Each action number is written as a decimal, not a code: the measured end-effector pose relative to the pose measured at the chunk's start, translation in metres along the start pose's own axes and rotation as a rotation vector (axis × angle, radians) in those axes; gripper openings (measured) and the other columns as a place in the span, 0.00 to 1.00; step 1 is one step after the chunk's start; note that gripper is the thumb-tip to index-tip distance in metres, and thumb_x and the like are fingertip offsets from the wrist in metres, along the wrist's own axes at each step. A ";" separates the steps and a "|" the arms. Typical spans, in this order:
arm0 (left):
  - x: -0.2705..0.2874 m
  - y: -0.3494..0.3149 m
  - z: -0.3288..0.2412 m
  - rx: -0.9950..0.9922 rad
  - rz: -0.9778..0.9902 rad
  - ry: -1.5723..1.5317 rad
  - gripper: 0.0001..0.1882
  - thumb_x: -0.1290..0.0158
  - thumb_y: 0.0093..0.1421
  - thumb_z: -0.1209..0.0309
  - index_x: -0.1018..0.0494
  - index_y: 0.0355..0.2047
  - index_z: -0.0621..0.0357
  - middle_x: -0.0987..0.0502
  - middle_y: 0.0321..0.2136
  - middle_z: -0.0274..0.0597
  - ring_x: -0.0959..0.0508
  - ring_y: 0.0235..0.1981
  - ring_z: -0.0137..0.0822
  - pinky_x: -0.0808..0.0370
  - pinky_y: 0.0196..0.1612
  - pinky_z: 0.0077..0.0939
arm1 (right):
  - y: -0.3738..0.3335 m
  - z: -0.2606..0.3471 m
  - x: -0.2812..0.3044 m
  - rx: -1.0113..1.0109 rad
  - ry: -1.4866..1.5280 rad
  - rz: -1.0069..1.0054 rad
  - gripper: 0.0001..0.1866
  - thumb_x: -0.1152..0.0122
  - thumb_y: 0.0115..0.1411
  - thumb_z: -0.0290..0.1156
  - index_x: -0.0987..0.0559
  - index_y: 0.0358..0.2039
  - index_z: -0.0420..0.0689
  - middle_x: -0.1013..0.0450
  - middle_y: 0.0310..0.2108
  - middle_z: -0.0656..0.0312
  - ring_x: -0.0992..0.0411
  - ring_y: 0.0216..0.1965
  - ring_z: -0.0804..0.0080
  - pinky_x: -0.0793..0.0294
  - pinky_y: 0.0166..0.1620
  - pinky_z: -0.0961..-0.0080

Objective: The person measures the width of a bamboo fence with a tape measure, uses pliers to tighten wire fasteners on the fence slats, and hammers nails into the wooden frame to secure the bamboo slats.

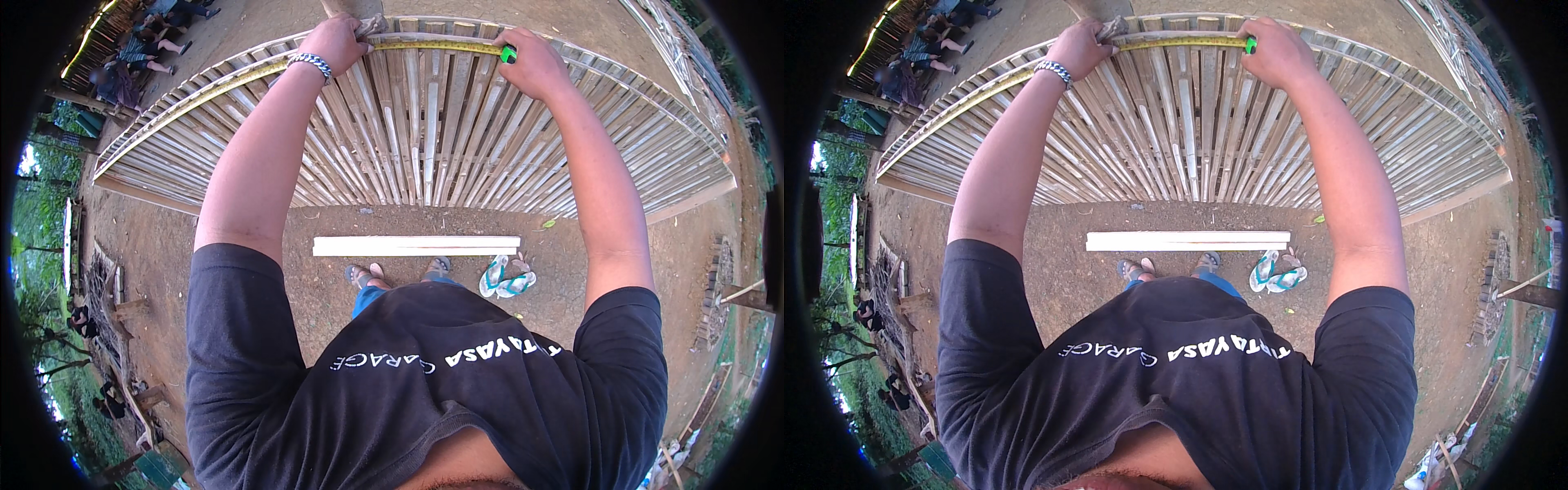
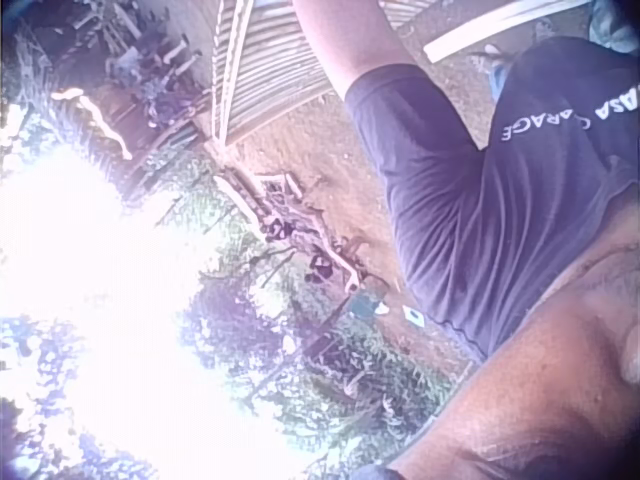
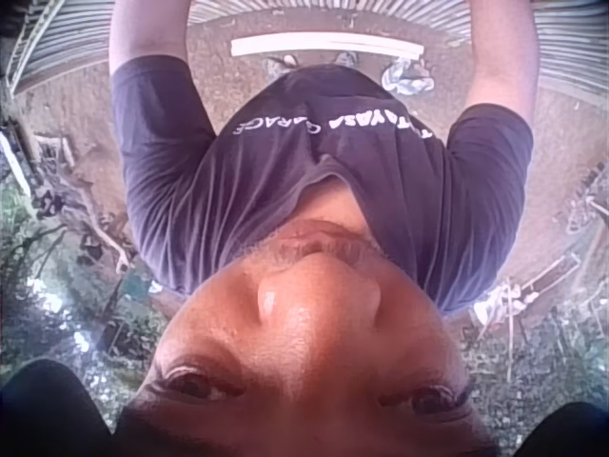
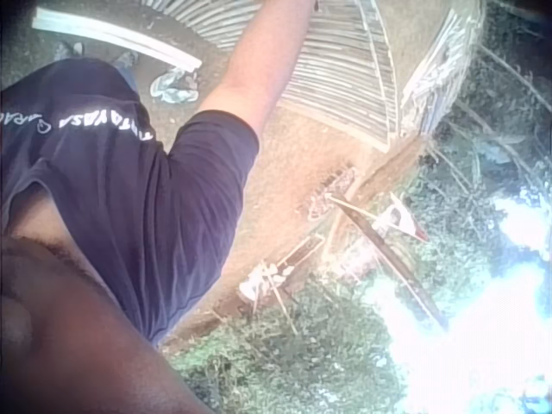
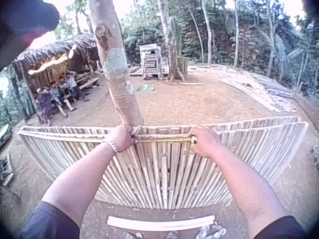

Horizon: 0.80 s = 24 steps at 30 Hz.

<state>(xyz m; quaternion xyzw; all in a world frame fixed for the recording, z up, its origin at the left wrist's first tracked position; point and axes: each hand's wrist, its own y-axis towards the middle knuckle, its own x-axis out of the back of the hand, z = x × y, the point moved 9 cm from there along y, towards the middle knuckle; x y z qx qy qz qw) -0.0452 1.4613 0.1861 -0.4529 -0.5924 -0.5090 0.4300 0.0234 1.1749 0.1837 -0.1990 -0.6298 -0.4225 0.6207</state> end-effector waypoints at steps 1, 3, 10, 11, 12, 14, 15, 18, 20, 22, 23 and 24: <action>0.000 0.000 0.000 -0.001 -0.002 -0.003 0.20 0.39 0.59 0.57 0.22 0.42 0.61 0.21 0.44 0.52 0.22 0.49 0.54 0.26 0.53 0.44 | 0.000 0.000 0.000 0.002 0.000 -0.004 0.19 0.36 0.55 0.34 0.21 0.49 0.54 0.27 0.52 0.62 0.28 0.56 0.57 0.28 0.59 0.59; -0.001 0.000 -0.001 -0.003 -0.006 -0.009 0.20 0.39 0.59 0.57 0.22 0.42 0.61 0.21 0.44 0.52 0.22 0.49 0.54 0.27 0.53 0.44 | -0.001 0.001 0.001 -0.004 0.001 0.008 0.19 0.37 0.55 0.34 0.21 0.49 0.54 0.27 0.52 0.62 0.28 0.56 0.57 0.28 0.60 0.59; 0.000 -0.002 0.000 0.005 -0.004 -0.007 0.20 0.39 0.59 0.57 0.21 0.42 0.60 0.21 0.44 0.53 0.22 0.48 0.54 0.26 0.53 0.44 | -0.001 0.001 0.000 -0.009 0.005 0.012 0.19 0.37 0.56 0.34 0.21 0.49 0.54 0.27 0.52 0.62 0.30 0.57 0.57 0.28 0.60 0.59; 0.000 -0.001 0.000 0.017 0.014 -0.013 0.20 0.39 0.59 0.57 0.21 0.42 0.60 0.21 0.44 0.53 0.22 0.48 0.54 0.26 0.53 0.44 | -0.002 0.000 -0.001 -0.005 0.005 0.010 0.19 0.37 0.55 0.34 0.21 0.49 0.54 0.27 0.52 0.62 0.30 0.57 0.57 0.28 0.60 0.59; -0.001 -0.001 -0.001 0.030 0.031 -0.020 0.20 0.39 0.59 0.57 0.21 0.42 0.60 0.21 0.44 0.53 0.22 0.49 0.54 0.26 0.53 0.44 | -0.002 -0.001 -0.002 -0.001 0.004 0.007 0.19 0.37 0.55 0.34 0.21 0.49 0.54 0.27 0.52 0.61 0.30 0.57 0.57 0.28 0.60 0.59; 0.000 -0.002 -0.001 0.054 0.057 -0.049 0.19 0.39 0.59 0.57 0.21 0.42 0.60 0.21 0.44 0.53 0.22 0.49 0.54 0.26 0.53 0.45 | -0.001 0.000 0.001 0.004 0.006 0.013 0.19 0.36 0.55 0.34 0.21 0.49 0.53 0.27 0.52 0.61 0.30 0.57 0.57 0.29 0.61 0.59; 0.001 -0.002 -0.002 0.066 0.069 -0.064 0.19 0.39 0.58 0.57 0.21 0.42 0.60 0.21 0.44 0.53 0.22 0.49 0.54 0.26 0.52 0.45 | -0.002 0.001 0.003 0.002 0.009 0.023 0.19 0.36 0.55 0.34 0.21 0.49 0.53 0.27 0.52 0.60 0.30 0.57 0.57 0.29 0.61 0.59; 0.008 -0.007 -0.008 0.046 0.013 -0.048 0.19 0.38 0.58 0.58 0.21 0.42 0.60 0.21 0.45 0.53 0.22 0.48 0.53 0.26 0.53 0.44 | -0.004 0.002 0.008 0.016 0.008 0.046 0.20 0.36 0.55 0.34 0.21 0.50 0.52 0.26 0.53 0.58 0.30 0.57 0.56 0.30 0.62 0.59; 0.008 -0.014 -0.008 0.028 0.016 -0.022 0.19 0.38 0.58 0.58 0.21 0.43 0.59 0.21 0.45 0.53 0.22 0.49 0.53 0.26 0.53 0.44 | -0.008 0.010 0.010 0.064 0.026 0.042 0.22 0.37 0.54 0.32 0.21 0.51 0.49 0.26 0.53 0.54 0.30 0.57 0.53 0.30 0.62 0.59; 0.016 -0.029 -0.012 -0.037 -0.018 -0.025 0.19 0.38 0.58 0.58 0.21 0.44 0.59 0.21 0.46 0.52 0.21 0.49 0.52 0.25 0.53 0.44 | -0.023 0.024 0.017 0.107 0.047 0.047 0.23 0.37 0.53 0.32 0.22 0.51 0.47 0.26 0.52 0.53 0.31 0.57 0.50 0.31 0.61 0.58; 0.015 -0.040 -0.013 0.042 0.093 -0.041 0.14 0.41 0.58 0.62 0.20 0.42 0.54 0.18 0.42 0.50 0.19 0.46 0.51 0.23 0.50 0.46 | -0.033 0.034 0.018 0.134 0.060 0.054 0.23 0.37 0.53 0.31 0.22 0.51 0.47 0.26 0.52 0.52 0.31 0.57 0.49 0.31 0.61 0.57; 0.007 -0.049 -0.005 -0.022 0.028 -0.027 0.12 0.43 0.58 0.65 0.20 0.40 0.55 0.17 0.38 0.49 0.18 0.43 0.51 0.22 0.47 0.46 | -0.041 0.042 0.011 0.165 0.084 0.088 0.24 0.37 0.52 0.31 0.22 0.51 0.45 0.26 0.52 0.51 0.32 0.57 0.48 0.31 0.60 0.56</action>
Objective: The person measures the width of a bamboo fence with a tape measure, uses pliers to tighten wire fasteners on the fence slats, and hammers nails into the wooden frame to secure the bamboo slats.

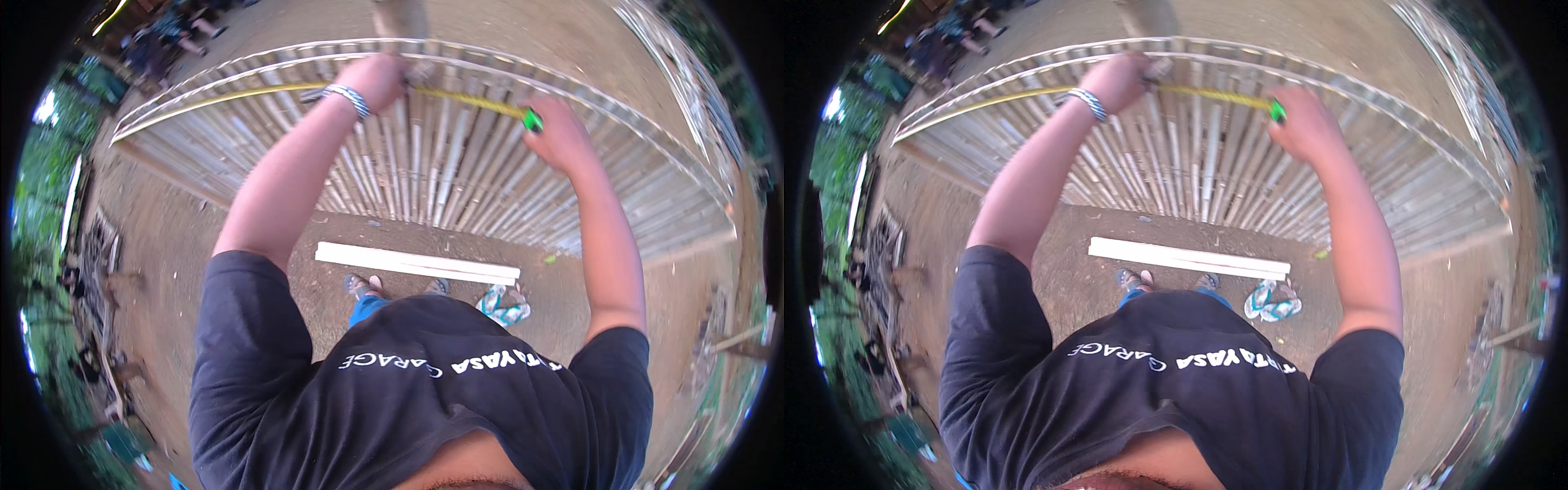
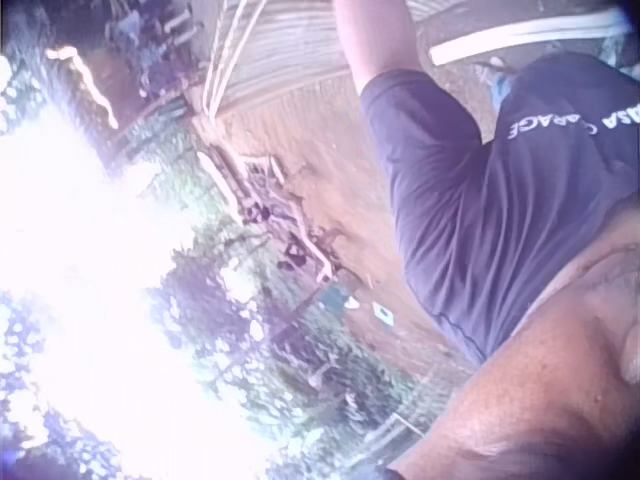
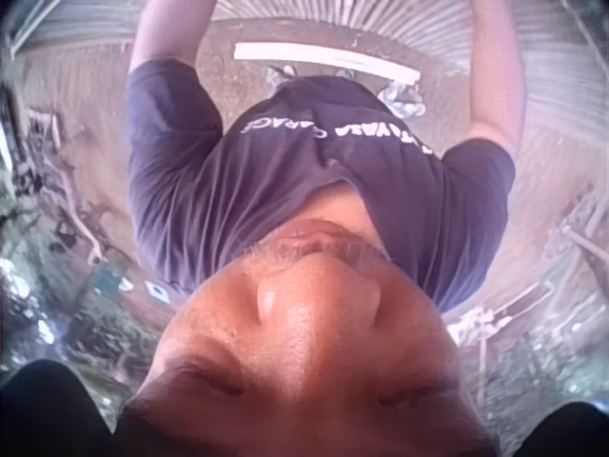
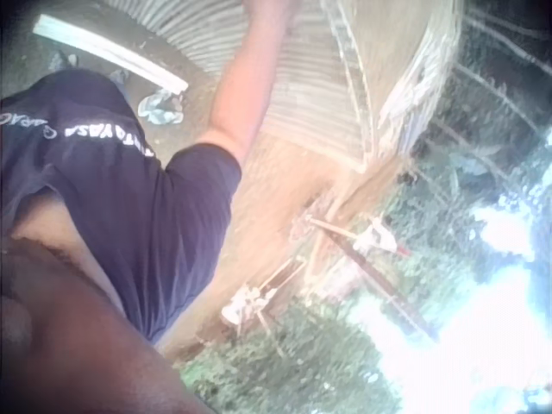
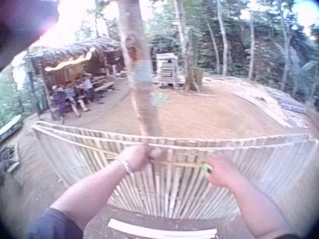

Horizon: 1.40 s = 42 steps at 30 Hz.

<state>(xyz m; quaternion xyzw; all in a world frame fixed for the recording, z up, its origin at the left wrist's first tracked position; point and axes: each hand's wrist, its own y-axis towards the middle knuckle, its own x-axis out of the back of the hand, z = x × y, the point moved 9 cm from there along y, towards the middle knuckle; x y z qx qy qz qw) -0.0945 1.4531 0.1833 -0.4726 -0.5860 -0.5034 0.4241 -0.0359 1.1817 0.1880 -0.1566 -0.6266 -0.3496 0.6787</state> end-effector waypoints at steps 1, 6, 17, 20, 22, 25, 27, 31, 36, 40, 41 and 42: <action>-0.009 -0.012 -0.003 0.019 0.101 -0.047 0.11 0.45 0.57 0.67 0.20 0.39 0.54 0.17 0.37 0.50 0.17 0.41 0.50 0.21 0.45 0.46 | -0.009 0.005 -0.012 0.031 0.028 0.037 0.24 0.36 0.51 0.31 0.23 0.51 0.44 0.26 0.51 0.50 0.32 0.56 0.47 0.31 0.59 0.55; -0.042 -0.089 -0.035 -0.068 0.371 0.058 0.09 0.45 0.61 0.67 0.18 0.40 0.51 0.17 0.35 0.46 0.16 0.39 0.45 0.18 0.42 0.41 | -0.067 0.039 -0.077 0.065 0.232 0.293 0.30 0.36 0.47 0.29 0.25 0.55 0.43 0.26 0.46 0.45 0.32 0.52 0.45 0.31 0.57 0.55; -0.076 -0.191 -0.030 0.022 0.320 -0.065 0.09 0.45 0.60 0.65 0.21 0.39 0.51 0.20 0.36 0.41 0.16 0.36 0.44 0.19 0.38 0.41 | -0.087 0.148 -0.201 0.002 0.589 0.751 0.35 0.33 0.49 0.34 0.28 0.61 0.46 0.24 0.51 0.45 0.25 0.53 0.52 0.29 0.58 0.63; -0.062 -0.225 -0.041 0.107 0.241 -0.233 0.10 0.44 0.59 0.64 0.21 0.39 0.52 0.21 0.36 0.42 0.17 0.35 0.44 0.20 0.38 0.42 | -0.096 0.156 -0.243 -0.009 0.651 0.805 0.40 0.32 0.49 0.35 0.32 0.64 0.47 0.24 0.51 0.46 0.25 0.53 0.53 0.28 0.57 0.65; -0.055 -0.250 -0.048 0.157 0.199 -0.358 0.12 0.43 0.59 0.62 0.21 0.39 0.53 0.21 0.36 0.43 0.17 0.36 0.45 0.20 0.38 0.42 | -0.105 0.156 -0.269 0.082 0.739 0.738 0.43 0.32 0.49 0.36 0.34 0.66 0.48 0.24 0.51 0.46 0.25 0.53 0.54 0.28 0.57 0.66; -0.079 -0.295 -0.044 0.234 0.141 -0.550 0.13 0.40 0.58 0.63 0.21 0.40 0.57 0.20 0.36 0.47 0.18 0.38 0.50 0.22 0.42 0.43 | -0.125 0.168 -0.276 -0.023 0.755 0.899 0.44 0.33 0.48 0.31 0.37 0.68 0.48 0.24 0.51 0.46 0.25 0.53 0.61 0.28 0.57 0.67; -0.078 -0.309 -0.046 0.282 0.178 -0.645 0.14 0.38 0.56 0.63 0.21 0.37 0.59 0.19 0.36 0.50 0.19 0.38 0.52 0.23 0.43 0.43 | -0.141 0.157 -0.290 -0.020 0.816 0.883 0.46 0.32 0.48 0.32 0.39 0.70 0.50 0.25 0.52 0.46 0.25 0.54 0.60 0.28 0.58 0.66; -0.081 -0.328 -0.052 0.328 0.264 -0.761 0.13 0.38 0.56 0.62 0.22 0.34 0.59 0.19 0.34 0.50 0.20 0.36 0.52 0.24 0.40 0.43 | -0.169 0.144 -0.309 0.007 0.923 0.768 0.47 0.32 0.47 0.37 0.38 0.70 0.56 0.22 0.49 0.46 0.23 0.50 0.53 0.26 0.55 0.65; -0.082 -0.325 -0.056 0.387 0.375 -0.810 0.13 0.37 0.56 0.62 0.23 0.32 0.60 0.20 0.30 0.52 0.20 0.34 0.53 0.24 0.39 0.42 | -0.187 0.141 -0.306 -0.072 0.979 0.761 0.48 0.32 0.47 0.37 0.40 0.70 0.56 0.23 0.49 0.47 0.23 0.51 0.52 0.26 0.56 0.64; -0.085 -0.315 -0.059 0.345 0.395 -0.799 0.14 0.37 0.57 0.62 0.23 0.32 0.60 0.20 0.29 0.53 0.20 0.33 0.53 0.25 0.39 0.41 | -0.186 0.137 -0.304 -0.084 1.011 0.665 0.50 0.32 0.47 0.36 0.43 0.71 0.56 0.23 0.49 0.47 0.23 0.49 0.51 0.26 0.55 0.63; -0.088 -0.314 -0.060 0.345 0.415 -0.794 0.14 0.37 0.57 0.61 0.23 0.32 0.60 0.20 0.29 0.53 0.20 0.34 0.54 0.24 0.39 0.42 | -0.185 0.136 -0.303 -0.101 1.020 0.654 0.50 0.31 0.47 0.36 0.44 0.71 0.55 0.23 0.48 0.47 0.23 0.48 0.51 0.26 0.55 0.63; -0.092 -0.312 -0.061 0.345 0.435 -0.790 0.14 0.37 0.57 0.61 0.23 0.32 0.60 0.20 0.29 0.54 0.20 0.34 0.54 0.24 0.39 0.42 | -0.184 0.134 -0.301 -0.118 1.028 0.643 0.51 0.31 0.47 0.36 0.44 0.72 0.55 0.23 0.48 0.47 0.23 0.48 0.51 0.26 0.55 0.63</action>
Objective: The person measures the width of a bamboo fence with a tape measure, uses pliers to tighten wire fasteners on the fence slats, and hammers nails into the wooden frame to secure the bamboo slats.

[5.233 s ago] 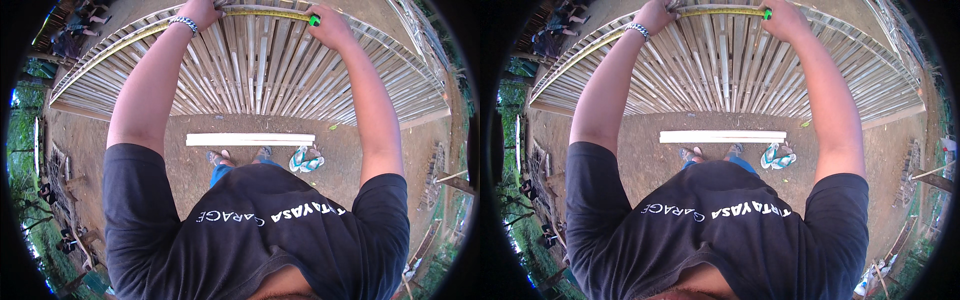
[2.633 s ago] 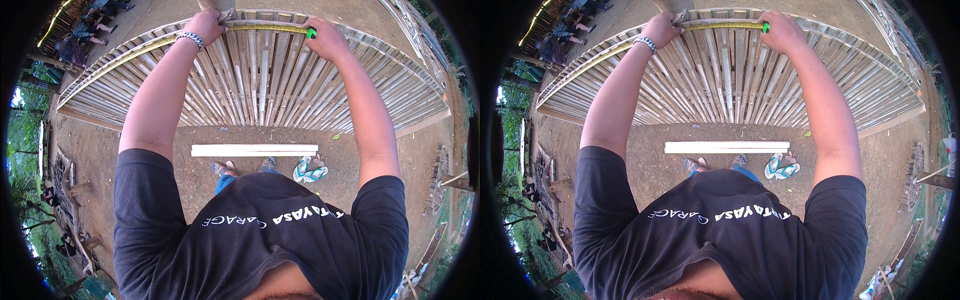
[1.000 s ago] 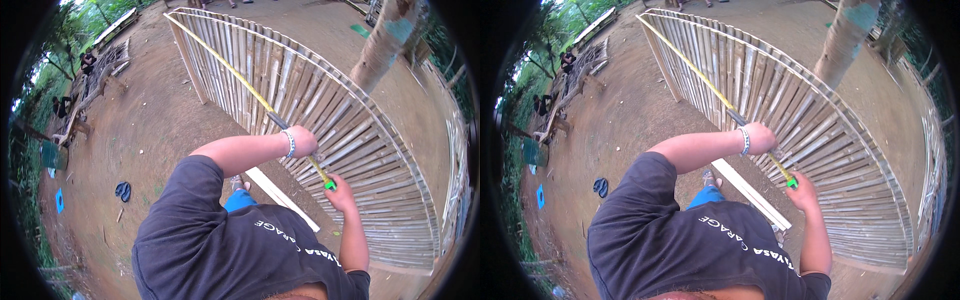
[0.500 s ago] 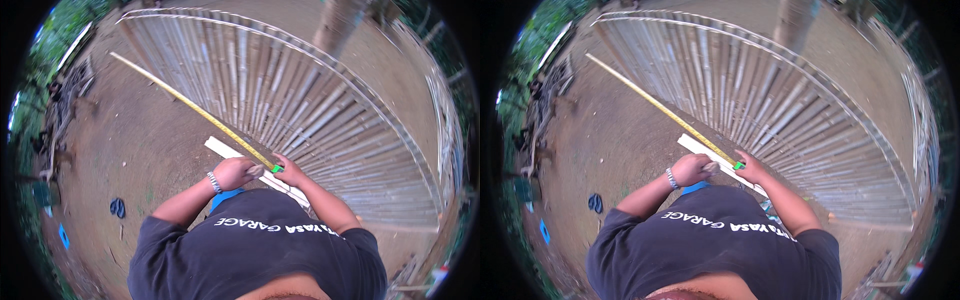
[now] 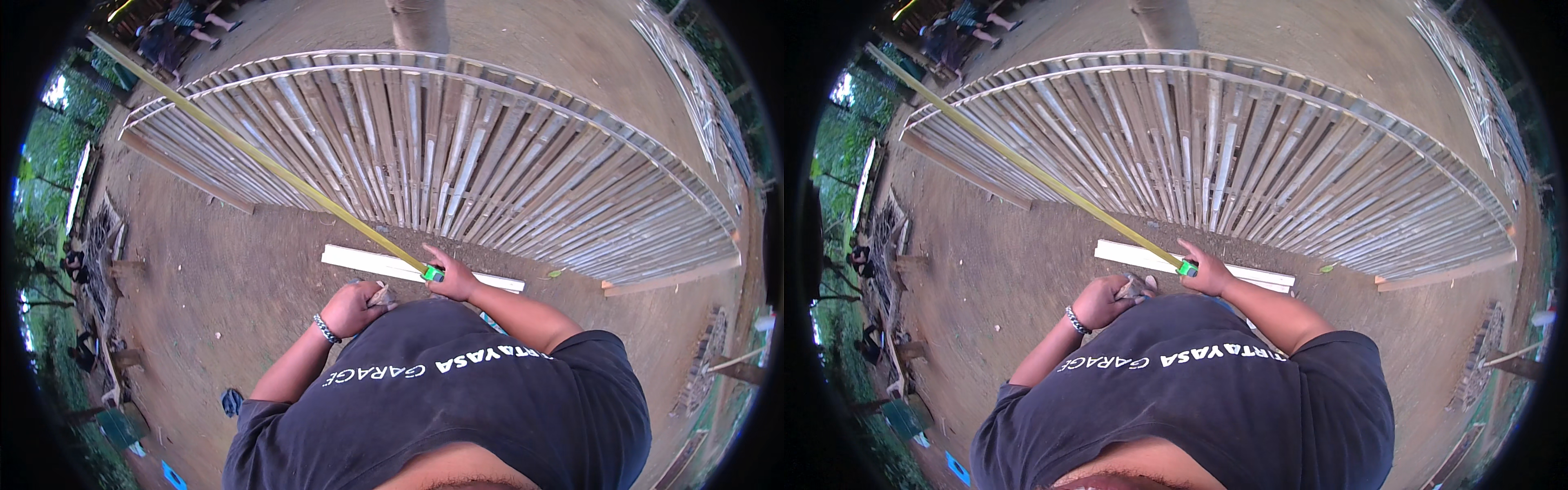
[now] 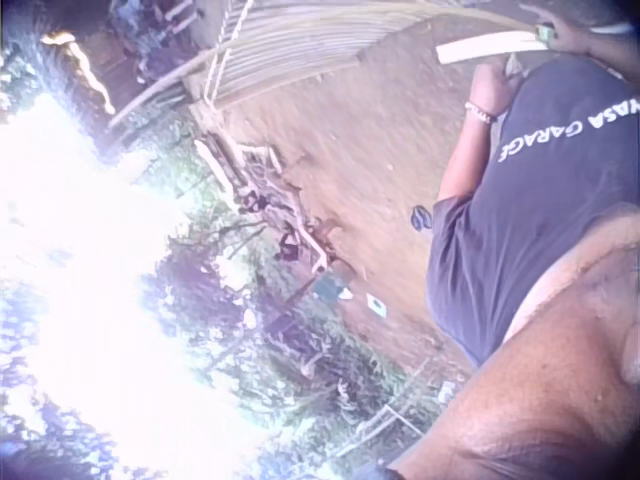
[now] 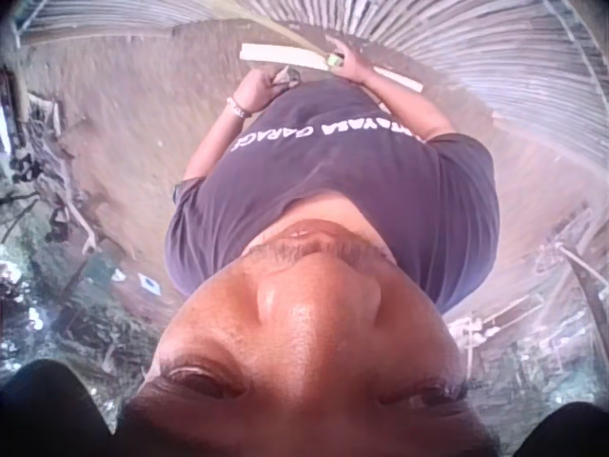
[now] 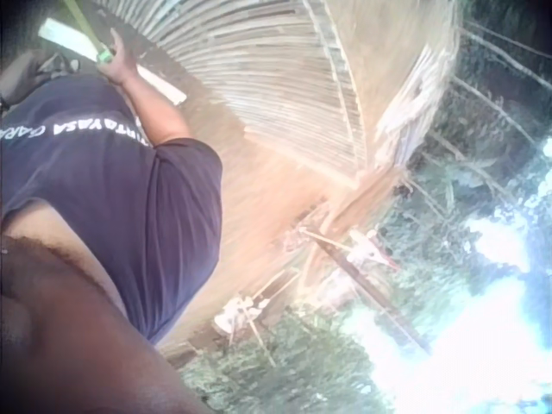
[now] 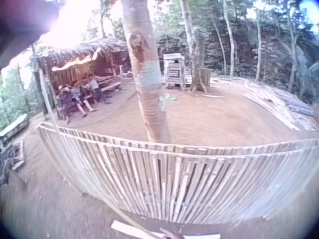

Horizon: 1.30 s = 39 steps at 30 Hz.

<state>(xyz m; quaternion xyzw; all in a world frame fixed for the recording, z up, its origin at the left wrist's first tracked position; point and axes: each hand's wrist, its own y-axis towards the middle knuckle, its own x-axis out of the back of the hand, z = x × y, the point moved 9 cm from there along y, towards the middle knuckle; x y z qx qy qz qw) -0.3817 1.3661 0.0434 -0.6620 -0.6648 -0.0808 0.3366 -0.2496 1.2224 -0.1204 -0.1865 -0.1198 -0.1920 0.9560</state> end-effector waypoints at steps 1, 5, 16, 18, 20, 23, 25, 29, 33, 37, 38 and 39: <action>-0.002 0.003 -0.001 0.008 0.015 0.006 0.15 0.37 0.57 0.60 0.23 0.33 0.60 0.20 0.29 0.54 0.20 0.34 0.54 0.24 0.39 0.42 | -0.001 0.003 0.004 -0.005 0.011 -0.015 0.51 0.31 0.48 0.36 0.45 0.72 0.55 0.23 0.48 0.47 0.23 0.48 0.51 0.26 0.54 0.62; -0.009 0.012 -0.010 0.019 0.069 -0.029 0.16 0.37 0.59 0.59 0.22 0.33 0.60 0.20 0.30 0.54 0.19 0.33 0.54 0.24 0.39 0.42 | -0.005 -0.002 0.017 -0.058 -0.040 -0.084 0.54 0.30 0.48 0.36 0.49 0.73 0.55 0.23 0.49 0.46 0.23 0.48 0.50 0.25 0.54 0.61; -0.032 0.023 0.005 0.099 0.112 -0.111 0.19 0.38 0.60 0.56 0.23 0.32 0.63 0.20 0.25 0.55 0.19 0.27 0.48 0.24 0.35 0.40 | -0.069 -0.071 0.028 -0.309 -0.104 -0.125 0.58 0.27 0.46 0.39 0.52 0.73 0.50 0.23 0.49 0.41 0.24 0.51 0.47 0.28 0.57 0.61; -0.031 0.024 0.000 0.079 0.099 -0.103 0.20 0.38 0.60 0.55 0.23 0.31 0.63 0.20 0.25 0.54 0.19 0.26 0.48 0.24 0.34 0.39 | -0.079 -0.078 0.027 -0.304 -0.065 -0.162 0.58 0.27 0.46 0.38 0.51 0.73 0.50 0.23 0.49 0.41 0.24 0.51 0.48 0.28 0.58 0.62; -0.036 0.023 0.005 0.070 0.095 -0.111 0.20 0.38 0.60 0.55 0.23 0.31 0.63 0.20 0.25 0.54 0.20 0.26 0.48 0.25 0.34 0.39 | -0.087 -0.079 0.022 -0.309 -0.011 -0.159 0.57 0.26 0.45 0.36 0.50 0.73 0.50 0.23 0.49 0.42 0.24 0.53 0.49 0.28 0.59 0.62; -0.049 0.023 0.027 0.077 0.100 -0.153 0.19 0.39 0.61 0.56 0.23 0.32 0.63 0.20 0.25 0.54 0.19 0.26 0.48 0.24 0.34 0.39 | -0.080 -0.083 0.019 -0.249 -0.017 -0.214 0.55 0.29 0.44 0.36 0.47 0.72 0.46 0.22 0.47 0.42 0.23 0.50 0.49 0.26 0.56 0.61; -0.053 0.022 0.031 0.090 0.102 -0.191 0.19 0.39 0.61 0.56 0.22 0.33 0.62 0.20 0.25 0.53 0.19 0.27 0.47 0.24 0.34 0.38 | -0.073 -0.084 0.016 -0.221 0.009 -0.222 0.54 0.28 0.46 0.36 0.46 0.71 0.47 0.23 0.48 0.42 0.24 0.52 0.49 0.27 0.57 0.61; -0.057 0.022 0.048 0.122 0.039 -0.243 0.16 0.40 0.63 0.58 0.21 0.37 0.61 0.18 0.28 0.48 0.18 0.30 0.39 0.24 0.38 0.35 | -0.051 -0.086 0.002 -0.292 0.360 -0.177 0.49 0.28 0.50 0.32 0.44 0.70 0.42 0.24 0.49 0.45 0.24 0.50 0.58 0.26 0.54 0.66; -0.065 0.029 0.070 0.347 0.038 -0.455 0.19 0.43 0.65 0.60 0.23 0.43 0.66 0.17 0.31 0.43 0.18 0.34 0.34 0.24 0.42 0.31 | -0.029 -0.069 -0.019 -0.366 0.813 -0.123 0.45 0.31 0.53 0.24 0.44 0.69 0.38 0.28 0.51 0.51 0.26 0.48 0.67 0.26 0.51 0.71; -0.082 0.042 0.117 0.367 -0.109 -0.299 0.29 0.38 0.61 0.54 0.26 0.49 0.71 0.18 0.37 0.46 0.18 0.40 0.32 0.23 0.46 0.28 | -0.007 -0.040 -0.043 -0.312 1.006 -0.014 0.45 0.35 0.56 0.22 0.48 0.70 0.36 0.31 0.53 0.50 0.27 0.49 0.67 0.26 0.51 0.70; -0.096 0.045 0.136 0.337 -0.109 -0.446 0.35 0.36 0.57 0.50 0.28 0.52 0.70 0.19 0.39 0.46 0.19 0.41 0.33 0.23 0.47 0.28 | -0.003 -0.022 -0.050 -0.293 1.077 -0.013 0.45 0.37 0.57 0.21 0.49 0.71 0.36 0.31 0.53 0.50 0.27 0.49 0.67 0.26 0.50 0.69; -0.104 0.044 0.142 0.343 -0.129 -0.529 0.33 0.36 0.58 0.52 0.29 0.53 0.68 0.19 0.38 0.42 0.21 0.36 0.29 0.25 0.41 0.25 | -0.001 -0.005 -0.053 -0.275 1.146 -0.013 0.45 0.38 0.57 0.20 0.50 0.71 0.36 0.32 0.53 0.50 0.27 0.49 0.67 0.26 0.49 0.69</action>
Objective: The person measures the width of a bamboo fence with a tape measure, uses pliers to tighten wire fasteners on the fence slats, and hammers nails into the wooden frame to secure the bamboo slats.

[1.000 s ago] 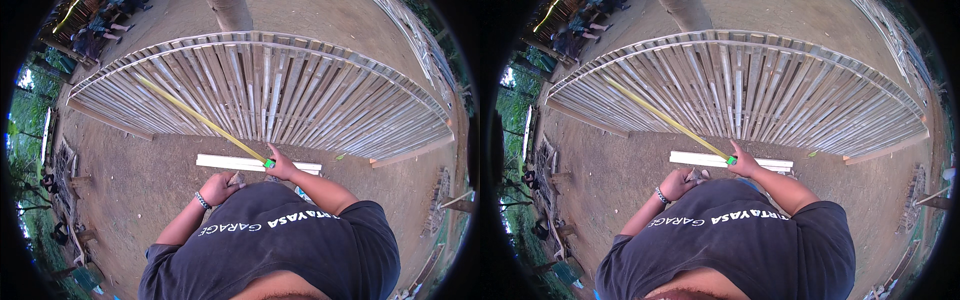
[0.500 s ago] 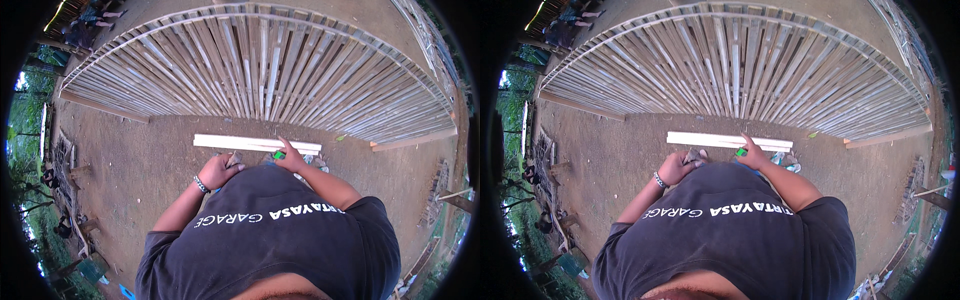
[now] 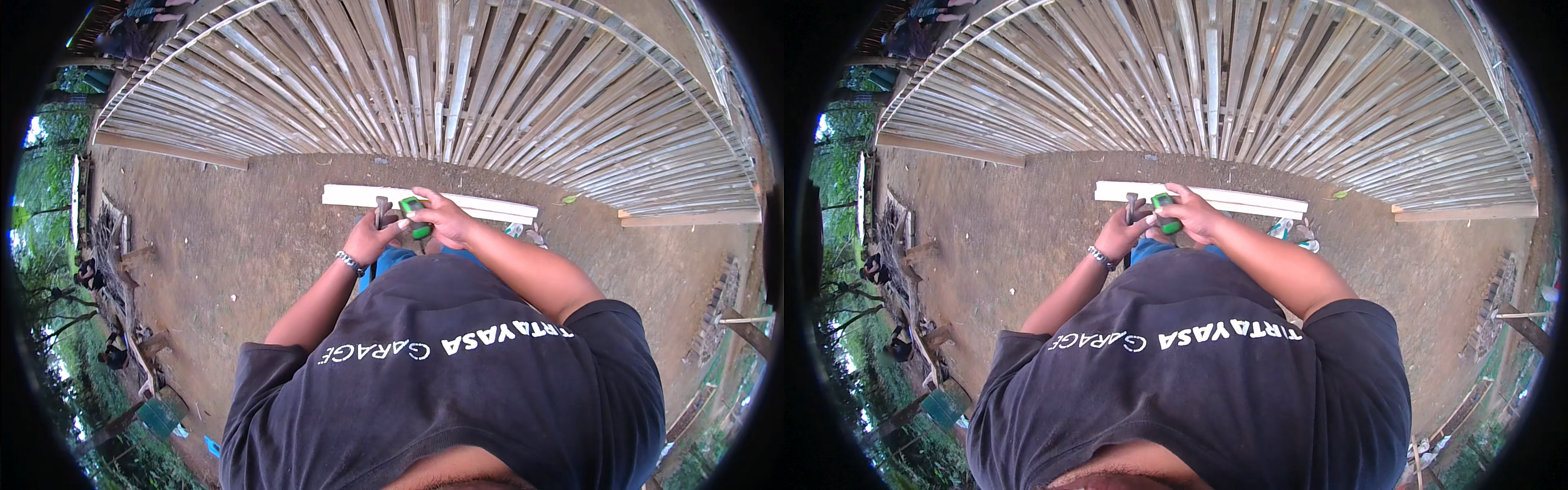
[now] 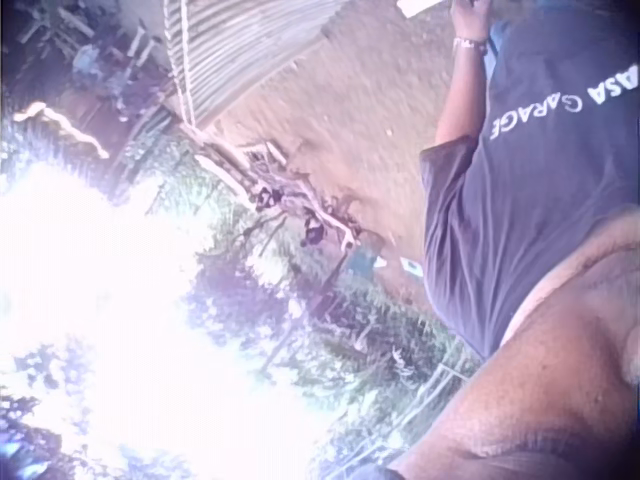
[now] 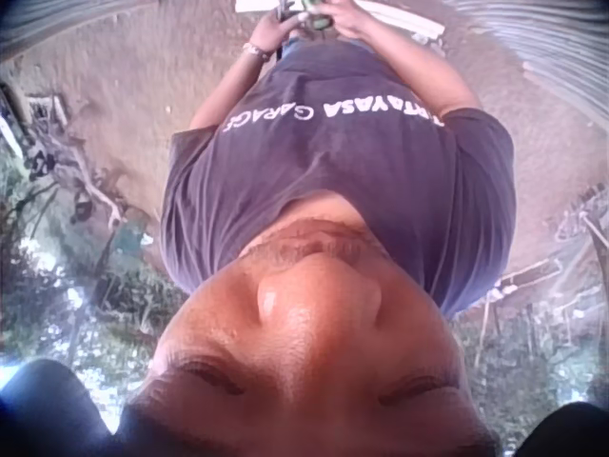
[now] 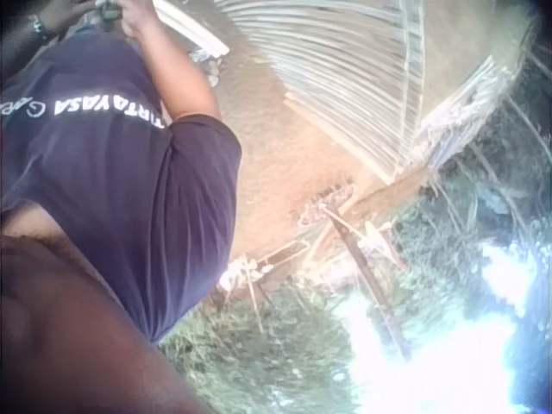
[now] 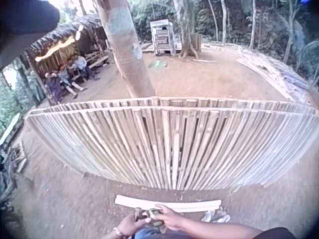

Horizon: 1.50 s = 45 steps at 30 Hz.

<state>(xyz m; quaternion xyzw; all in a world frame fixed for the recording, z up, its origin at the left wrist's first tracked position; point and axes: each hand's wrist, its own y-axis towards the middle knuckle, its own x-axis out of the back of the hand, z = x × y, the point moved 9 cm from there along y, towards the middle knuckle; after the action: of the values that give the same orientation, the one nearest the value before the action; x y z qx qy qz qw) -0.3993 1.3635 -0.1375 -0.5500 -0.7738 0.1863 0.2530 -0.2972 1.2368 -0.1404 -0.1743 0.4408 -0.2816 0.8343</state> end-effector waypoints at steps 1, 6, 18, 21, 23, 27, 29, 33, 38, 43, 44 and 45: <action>-0.007 0.001 0.005 0.005 -0.012 -0.086 0.32 0.36 0.59 0.54 0.29 0.54 0.65 0.20 0.36 0.38 0.24 0.31 0.25 0.27 0.34 0.22 | -0.006 0.001 -0.023 -0.082 0.076 0.077 0.44 0.44 0.60 0.21 0.55 0.73 0.36 0.33 0.55 0.50 0.28 0.50 0.66 0.26 0.51 0.67; -0.015 -0.003 -0.012 0.173 0.126 -0.256 0.25 0.35 0.59 0.57 0.28 0.50 0.58 0.22 0.33 0.30 0.26 0.28 0.17 0.34 0.27 0.12 | 0.003 -0.010 -0.021 -0.116 0.018 0.137 0.45 0.46 0.62 0.29 0.58 0.73 0.37 0.36 0.60 0.48 0.31 0.56 0.64 0.32 0.59 0.63; -0.036 -0.007 -0.006 0.023 0.213 0.462 0.42 0.29 0.44 0.52 0.29 0.53 0.66 0.18 0.42 0.52 0.18 0.44 0.43 0.23 0.49 0.35 | 0.007 -0.044 0.001 -0.063 -0.584 -0.004 0.28 0.27 0.55 0.45 0.23 0.50 0.38 0.21 0.36 0.54 0.24 0.19 0.69 0.23 0.22 0.72; -0.049 0.000 0.004 0.072 0.373 0.517 0.46 0.28 0.43 0.50 0.32 0.54 0.69 0.19 0.45 0.56 0.18 0.48 0.47 0.23 0.50 0.37 | 0.001 -0.047 0.007 -0.009 -0.567 -0.049 0.29 0.29 0.57 0.48 0.22 0.49 0.37 0.21 0.38 0.51 0.21 0.27 0.65 0.20 0.26 0.71; -0.049 0.000 0.008 0.118 0.421 0.534 0.44 0.26 0.44 0.53 0.31 0.53 0.69 0.19 0.43 0.52 0.18 0.45 0.40 0.23 0.48 0.34 | 0.009 -0.053 0.012 0.131 -0.581 -0.040 0.26 0.32 0.60 0.47 0.22 0.49 0.38 0.21 0.39 0.54 0.22 0.33 0.68 0.21 0.35 0.72; -0.048 0.003 0.035 0.302 0.530 0.236 0.39 0.27 0.45 0.51 0.27 0.49 0.65 0.20 0.37 0.37 0.23 0.36 0.28 0.25 0.44 0.28 | 0.017 -0.038 0.034 0.308 -0.264 -0.149 0.18 0.39 0.67 0.41 0.24 0.48 0.40 0.21 0.41 0.59 0.23 0.42 0.74 0.23 0.49 0.72; -0.046 0.003 0.026 0.301 0.575 0.382 0.39 0.28 0.46 0.51 0.27 0.50 0.65 0.20 0.36 0.38 0.23 0.35 0.29 0.25 0.43 0.28 | 0.016 -0.016 0.058 0.308 -0.027 -0.267 0.15 0.41 0.69 0.39 0.25 0.46 0.41 0.22 0.39 0.61 0.23 0.43 0.74 0.23 0.49 0.72; -0.042 0.005 0.056 0.289 0.628 0.515 0.44 0.29 0.45 0.50 0.29 0.55 0.68 0.19 0.40 0.48 0.19 0.41 0.35 0.24 0.47 0.31 | 0.007 0.010 0.098 0.391 0.527 -0.464 0.15 0.42 0.69 0.46 0.26 0.42 0.46 0.27 0.27 0.64 0.27 0.29 0.75 0.24 0.31 0.71; -0.076 0.017 0.058 0.182 0.806 0.697 0.48 0.31 0.44 0.44 0.30 0.58 0.64 0.19 0.45 0.56 0.19 0.48 0.46 0.24 0.53 0.37 | 0.019 -0.077 0.135 0.162 0.529 -0.557 0.14 0.39 0.67 0.45 0.29 0.38 0.50 0.26 0.29 0.62 0.25 0.28 0.70 0.22 0.31 0.69; -0.078 0.058 0.103 0.370 0.852 1.000 0.47 0.32 0.42 0.40 0.29 0.56 0.57 0.21 0.47 0.58 0.21 0.51 0.53 0.25 0.53 0.40 | -0.002 -0.147 0.214 -0.014 0.635 -0.693 0.08 0.45 0.70 0.34 0.30 0.44 0.46 0.28 0.26 0.61 0.27 0.24 0.69 0.23 0.28 0.66; -0.076 0.076 0.116 0.298 0.806 1.052 0.48 0.32 0.42 0.40 0.30 0.57 0.56 0.21 0.48 0.58 0.22 0.52 0.53 0.25 0.54 0.41 | -0.013 -0.159 0.223 -0.023 0.646 -0.665 0.08 0.45 0.69 0.32 0.31 0.45 0.46 0.27 0.28 0.59 0.26 0.25 0.69 0.23 0.29 0.66; -0.073 0.094 0.129 0.223 0.756 1.100 0.48 0.32 0.42 0.41 0.32 0.59 0.55 0.22 0.49 0.57 0.23 0.53 0.54 0.24 0.54 0.42 | -0.026 -0.161 0.224 -0.017 0.654 -0.643 0.09 0.45 0.69 0.30 0.32 0.46 0.46 0.27 0.30 0.58 0.26 0.26 0.68 0.22 0.29 0.66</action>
<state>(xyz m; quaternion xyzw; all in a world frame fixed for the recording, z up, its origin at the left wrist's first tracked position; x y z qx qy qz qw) -0.3854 1.3238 -0.3078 -0.7682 -0.2631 0.0337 0.5826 -0.3379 1.0700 -0.3579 -0.2110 0.6068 -0.5629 0.5200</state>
